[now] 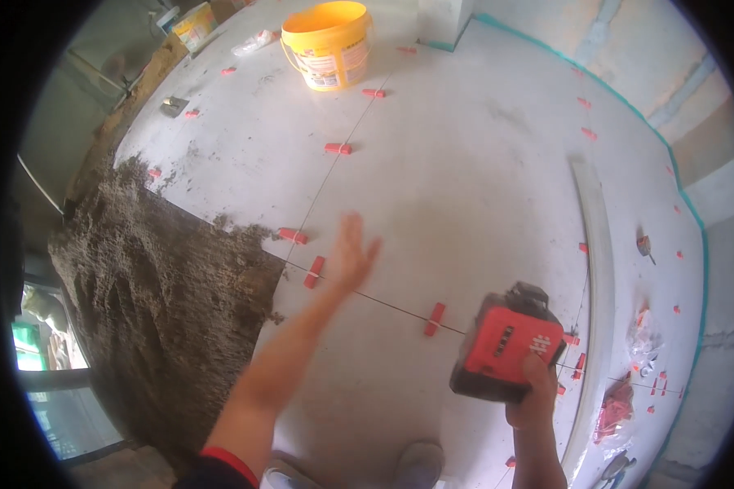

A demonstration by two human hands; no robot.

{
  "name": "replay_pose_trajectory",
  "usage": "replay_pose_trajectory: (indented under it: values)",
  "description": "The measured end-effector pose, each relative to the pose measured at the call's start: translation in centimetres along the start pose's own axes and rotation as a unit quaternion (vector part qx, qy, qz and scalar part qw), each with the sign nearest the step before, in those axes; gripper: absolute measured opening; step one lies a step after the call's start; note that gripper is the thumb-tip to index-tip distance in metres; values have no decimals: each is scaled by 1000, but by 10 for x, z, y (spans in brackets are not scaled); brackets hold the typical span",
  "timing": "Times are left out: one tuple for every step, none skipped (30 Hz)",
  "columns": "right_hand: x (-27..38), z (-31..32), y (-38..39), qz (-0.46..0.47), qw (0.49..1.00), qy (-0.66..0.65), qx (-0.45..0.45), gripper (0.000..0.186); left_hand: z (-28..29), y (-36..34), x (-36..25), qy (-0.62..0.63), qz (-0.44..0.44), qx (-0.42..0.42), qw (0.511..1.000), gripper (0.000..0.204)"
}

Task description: The person prepares the floor by spreading and leveling a sand and cement mixture using a notched trowel, shovel, and long straightedge. They then position a laser level and check the alignment of large white tiles.

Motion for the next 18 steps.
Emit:
replay_pose_trajectory:
  values:
    - [3,6,5,-2,1000,6,2,55,1,-31,25,-64,26,17,997,72]
    - [3,12,10,-16,1000,-6,-2,56,-1,-50,43,-127,54,32,990,79]
    - [2,15,10,-31,999,-18,-5,56,-3,-58,48,-126,63,31,989,79]
    - [2,13,6,-37,999,-13,2,56,-11,-61,62,-166,104,67,978,83]
    - [3,10,3,-37,999,-8,22,56,-24,-56,75,-200,143,108,963,87]
    - [5,4,2,-35,999,-4,42,57,-36,-40,51,-180,86,107,974,87]
    - [10,18,-7,-31,999,-14,31,57,-56,-18,-7,-170,9,106,980,87]
    - [6,3,-24,-31,998,32,43,59,-66,10,-38,-101,-50,181,977,86]
    - [2,-15,-42,-32,995,76,57,61,-83,47,-65,-37,-124,195,972,81]
    - [-7,-55,-61,-38,990,93,100,63,-93,85,-81,43,-157,264,951,71]
    - [-7,-83,-83,8,978,151,147,66,-74,106,-116,233,-100,342,905,59]
    - [-17,-102,-105,47,968,175,172,64,-64,134,-125,302,-61,359,881,52]
    - [-28,-124,-124,92,938,262,210,60,-58,152,-110,275,-17,366,889,52]
    - [-45,-145,-140,131,897,345,242,57,-38,158,-84,289,-13,255,923,54]
    - [-60,-170,-152,177,845,436,256,54,-12,167,-52,296,-6,141,945,56]
    - [-73,-192,-159,220,779,524,264,51,5,177,-28,209,1,114,971,58]
    - [-88,-208,-164,208,768,545,265,55,27,184,-1,119,6,82,990,61]
    - [-99,-225,-167,202,757,562,267,59,38,197,24,49,-3,105,993,61]
Point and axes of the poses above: each hand's wrist, its own y-axis away from the middle knuckle, its own z-axis out of the back of the hand, x = y × z, the point moved 10 cm from there along -y, towards the middle knuckle, and after that the axes turned 13 degrees about z, right-handed, at the moved point
